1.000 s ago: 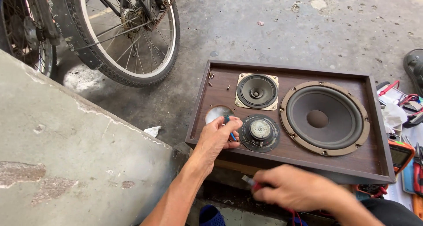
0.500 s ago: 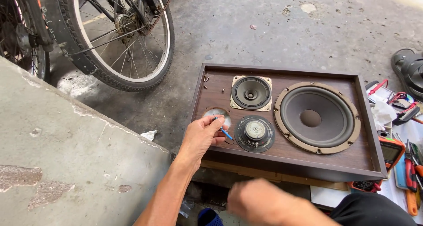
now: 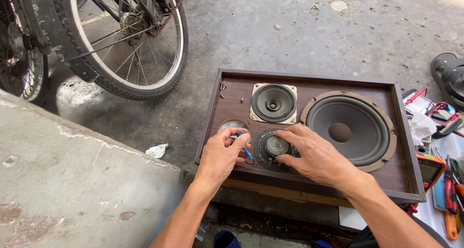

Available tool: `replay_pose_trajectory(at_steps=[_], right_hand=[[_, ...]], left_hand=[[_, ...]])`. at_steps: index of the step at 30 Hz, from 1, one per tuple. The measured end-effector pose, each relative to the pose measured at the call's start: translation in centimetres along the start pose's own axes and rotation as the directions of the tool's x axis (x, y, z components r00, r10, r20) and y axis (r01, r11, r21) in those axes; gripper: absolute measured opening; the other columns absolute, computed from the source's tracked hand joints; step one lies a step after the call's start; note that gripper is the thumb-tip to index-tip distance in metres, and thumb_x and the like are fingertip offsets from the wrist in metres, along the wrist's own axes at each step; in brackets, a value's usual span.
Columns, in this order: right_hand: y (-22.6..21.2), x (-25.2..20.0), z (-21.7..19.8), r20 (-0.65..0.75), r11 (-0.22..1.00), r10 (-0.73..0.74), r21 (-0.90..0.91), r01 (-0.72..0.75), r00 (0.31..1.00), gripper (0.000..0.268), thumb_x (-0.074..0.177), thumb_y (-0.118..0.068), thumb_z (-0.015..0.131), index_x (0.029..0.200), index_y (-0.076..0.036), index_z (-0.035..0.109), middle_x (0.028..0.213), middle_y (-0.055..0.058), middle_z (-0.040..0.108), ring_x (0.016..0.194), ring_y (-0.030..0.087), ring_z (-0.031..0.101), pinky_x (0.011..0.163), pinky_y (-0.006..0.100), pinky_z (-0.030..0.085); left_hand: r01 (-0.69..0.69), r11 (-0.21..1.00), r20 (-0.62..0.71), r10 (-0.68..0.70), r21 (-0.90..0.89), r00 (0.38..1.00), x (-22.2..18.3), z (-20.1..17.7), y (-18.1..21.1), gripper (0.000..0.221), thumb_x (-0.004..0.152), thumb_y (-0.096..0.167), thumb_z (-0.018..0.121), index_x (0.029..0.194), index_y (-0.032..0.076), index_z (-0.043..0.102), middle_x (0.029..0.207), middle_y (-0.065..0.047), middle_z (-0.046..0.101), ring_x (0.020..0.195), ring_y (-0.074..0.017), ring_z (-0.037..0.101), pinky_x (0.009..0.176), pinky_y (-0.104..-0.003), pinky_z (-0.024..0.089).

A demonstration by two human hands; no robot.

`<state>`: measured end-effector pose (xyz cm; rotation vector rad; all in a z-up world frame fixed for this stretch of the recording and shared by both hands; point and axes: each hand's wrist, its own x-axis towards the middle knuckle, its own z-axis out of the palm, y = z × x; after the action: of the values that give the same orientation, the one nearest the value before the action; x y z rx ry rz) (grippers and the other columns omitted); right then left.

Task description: Testing individual speaker drivers within a cabinet using a battery and a multimeter to check for functionality.

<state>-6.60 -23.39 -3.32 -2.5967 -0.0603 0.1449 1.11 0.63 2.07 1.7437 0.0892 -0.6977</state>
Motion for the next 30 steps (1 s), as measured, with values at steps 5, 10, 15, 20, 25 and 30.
replay_pose_trajectory(at_steps=[5,10,15,20,25,30], right_hand=[[-0.5,-0.1,0.4,-0.012,0.998,0.069,0.016,-0.068,0.998,0.064,0.094,-0.039,0.079,0.153,-0.020,0.064,0.147,-0.001,0.065,0.135,0.022,0.063,0.109,0.043,0.050],[0.4,-1.9,2.5,-0.241,0.922,-0.304,-0.317,0.221,0.922,0.050,0.100,-0.033,0.074,0.147,-0.016,0.065,0.155,0.014,0.062,0.130,0.036,0.063,0.107,0.051,0.051],[1.7,-4.7,3.3,-0.225,0.841,-0.355,-0.501,0.205,0.907,0.055,0.100,-0.025,0.068,0.154,-0.023,0.060,0.169,0.014,0.051,0.156,0.033,0.050,0.121,0.045,0.044],[1.5,-5.7,2.8,-0.243,0.918,-0.289,-0.345,0.196,0.926,0.052,0.101,-0.019,0.067,0.152,-0.025,0.065,0.169,0.013,0.052,0.156,0.034,0.049,0.124,0.048,0.040],[0.7,-5.5,3.2,-0.284,0.902,-0.351,-0.358,0.241,0.892,0.048,0.101,-0.011,0.066,0.149,-0.019,0.066,0.165,0.016,0.056,0.154,0.036,0.052,0.125,0.048,0.043],[0.2,-5.3,3.3,-0.243,0.892,-0.365,-0.369,0.262,0.899,0.050,0.100,-0.012,0.066,0.149,-0.018,0.065,0.168,0.012,0.054,0.156,0.035,0.050,0.121,0.048,0.043]], left_hand=[[-0.002,0.999,0.013,0.002,0.048,1.000,-0.2,0.2,0.3,0.036,0.100,0.034,0.069,0.126,0.012,0.081,0.094,-0.007,0.082,0.077,-0.0152,0.074,0.078,-0.029,0.066],[0.021,0.999,-0.001,-0.021,0.027,1.000,-0.2,-0.1,0.6,0.034,0.101,0.034,0.069,0.126,0.013,0.080,0.097,-0.006,0.082,0.078,-0.0155,0.075,0.078,-0.028,0.064],[-0.005,0.999,0.001,0.005,0.041,1.000,0.2,-0.2,0.4,0.033,0.100,0.033,0.068,0.123,0.014,0.081,0.094,-0.004,0.082,0.076,-0.0135,0.073,0.079,-0.028,0.065],[-0.006,0.996,0.019,0.004,0.086,1.000,-0.1,0.1,0.6,0.032,0.101,0.033,0.067,0.123,0.015,0.081,0.094,-0.003,0.081,0.077,-0.0119,0.071,0.079,-0.027,0.065],[0.006,0.995,0.004,-0.006,0.096,1.000,-0.1,0.0,0.6,0.033,0.100,0.035,0.068,0.124,0.015,0.082,0.098,-0.004,0.084,0.079,-0.0120,0.072,0.079,-0.027,0.065],[-0.012,0.996,0.009,0.011,0.091,1.000,-0.1,0.1,0.6,0.032,0.100,0.032,0.068,0.123,0.013,0.081,0.095,-0.005,0.083,0.076,-0.0125,0.072,0.078,-0.028,0.064]])
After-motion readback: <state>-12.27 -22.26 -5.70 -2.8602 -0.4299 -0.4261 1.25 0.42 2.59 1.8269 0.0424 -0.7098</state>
